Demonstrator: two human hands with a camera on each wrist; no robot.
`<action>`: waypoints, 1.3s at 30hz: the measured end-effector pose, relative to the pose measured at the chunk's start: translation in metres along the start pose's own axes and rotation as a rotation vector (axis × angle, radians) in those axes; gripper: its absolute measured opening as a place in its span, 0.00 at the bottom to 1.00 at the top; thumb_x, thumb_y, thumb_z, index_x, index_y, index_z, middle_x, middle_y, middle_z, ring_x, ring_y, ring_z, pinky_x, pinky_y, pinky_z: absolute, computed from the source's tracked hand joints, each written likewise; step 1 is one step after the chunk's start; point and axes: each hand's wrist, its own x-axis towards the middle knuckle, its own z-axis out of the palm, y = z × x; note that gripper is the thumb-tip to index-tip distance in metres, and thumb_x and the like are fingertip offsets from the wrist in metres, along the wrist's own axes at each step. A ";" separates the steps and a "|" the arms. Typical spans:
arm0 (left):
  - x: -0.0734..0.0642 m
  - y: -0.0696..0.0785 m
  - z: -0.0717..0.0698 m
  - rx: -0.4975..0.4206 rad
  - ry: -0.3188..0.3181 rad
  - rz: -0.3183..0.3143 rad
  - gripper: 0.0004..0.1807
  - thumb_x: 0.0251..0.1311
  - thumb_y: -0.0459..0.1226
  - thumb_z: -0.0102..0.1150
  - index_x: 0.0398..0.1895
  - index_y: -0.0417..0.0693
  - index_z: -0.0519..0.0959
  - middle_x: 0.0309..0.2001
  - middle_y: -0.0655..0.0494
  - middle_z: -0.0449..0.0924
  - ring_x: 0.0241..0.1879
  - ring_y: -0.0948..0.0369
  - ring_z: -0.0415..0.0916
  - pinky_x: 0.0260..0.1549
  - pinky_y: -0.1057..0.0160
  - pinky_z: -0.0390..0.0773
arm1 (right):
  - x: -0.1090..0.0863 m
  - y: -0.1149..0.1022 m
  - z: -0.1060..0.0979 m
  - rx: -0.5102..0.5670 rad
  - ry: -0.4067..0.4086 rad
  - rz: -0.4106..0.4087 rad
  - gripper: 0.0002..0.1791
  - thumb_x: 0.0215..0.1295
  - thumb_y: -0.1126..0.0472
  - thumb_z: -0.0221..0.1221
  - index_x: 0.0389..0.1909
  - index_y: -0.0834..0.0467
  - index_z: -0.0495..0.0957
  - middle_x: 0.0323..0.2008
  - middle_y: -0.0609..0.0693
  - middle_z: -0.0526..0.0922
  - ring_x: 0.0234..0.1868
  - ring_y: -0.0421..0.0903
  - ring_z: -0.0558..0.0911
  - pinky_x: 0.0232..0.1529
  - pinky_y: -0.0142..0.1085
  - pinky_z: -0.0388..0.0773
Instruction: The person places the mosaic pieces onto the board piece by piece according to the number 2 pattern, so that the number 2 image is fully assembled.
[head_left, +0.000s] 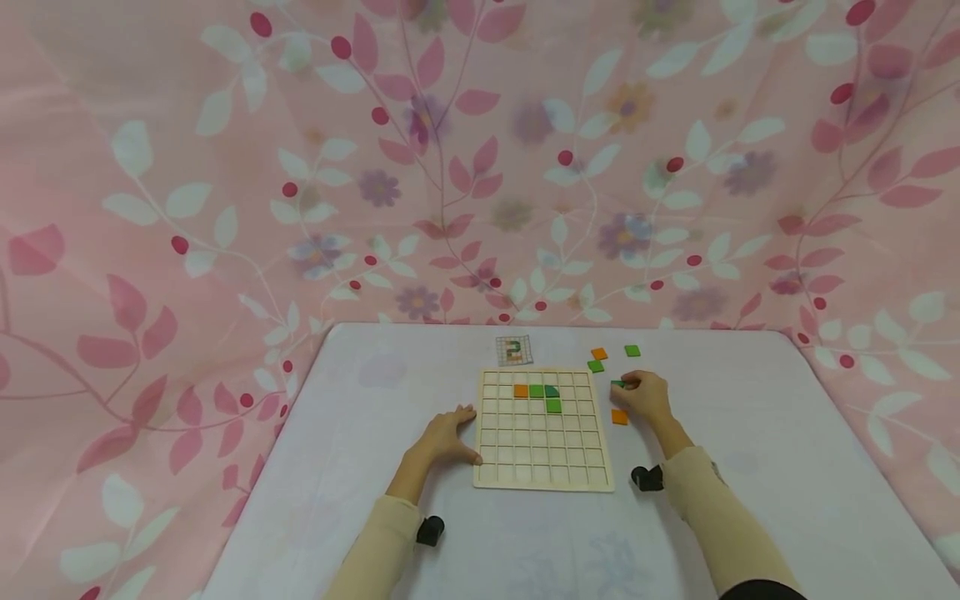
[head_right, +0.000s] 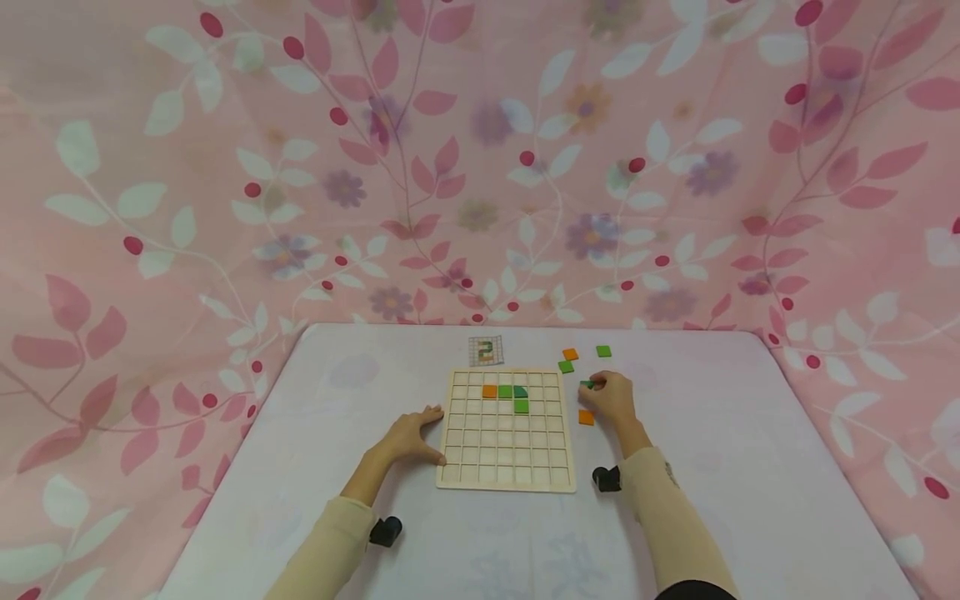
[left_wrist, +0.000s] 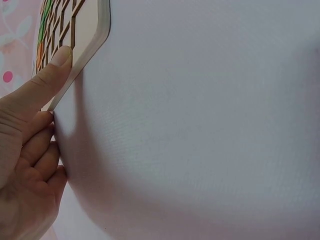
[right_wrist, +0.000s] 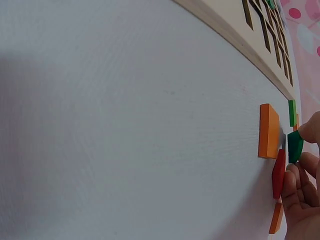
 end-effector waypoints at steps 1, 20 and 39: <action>0.000 0.000 0.000 -0.003 0.001 0.003 0.49 0.32 0.43 0.79 0.64 0.39 0.69 0.68 0.47 0.63 0.69 0.47 0.56 0.67 0.45 0.55 | 0.000 -0.001 -0.001 0.004 0.005 -0.004 0.16 0.51 0.63 0.63 0.37 0.72 0.80 0.30 0.63 0.82 0.31 0.54 0.80 0.33 0.41 0.79; -0.001 0.001 0.001 -0.020 0.002 -0.009 0.49 0.32 0.42 0.79 0.64 0.39 0.69 0.68 0.48 0.62 0.69 0.48 0.55 0.68 0.46 0.53 | -0.052 -0.051 0.052 0.242 -0.042 -0.342 0.12 0.45 0.70 0.68 0.32 0.71 0.81 0.24 0.54 0.81 0.23 0.40 0.77 0.25 0.27 0.78; 0.001 -0.004 0.003 -0.047 0.010 0.031 0.50 0.31 0.44 0.80 0.63 0.37 0.69 0.67 0.46 0.63 0.69 0.46 0.55 0.67 0.45 0.53 | -0.062 -0.063 0.076 -0.071 -0.080 -0.601 0.14 0.51 0.65 0.67 0.40 0.66 0.84 0.45 0.60 0.80 0.44 0.55 0.72 0.42 0.47 0.75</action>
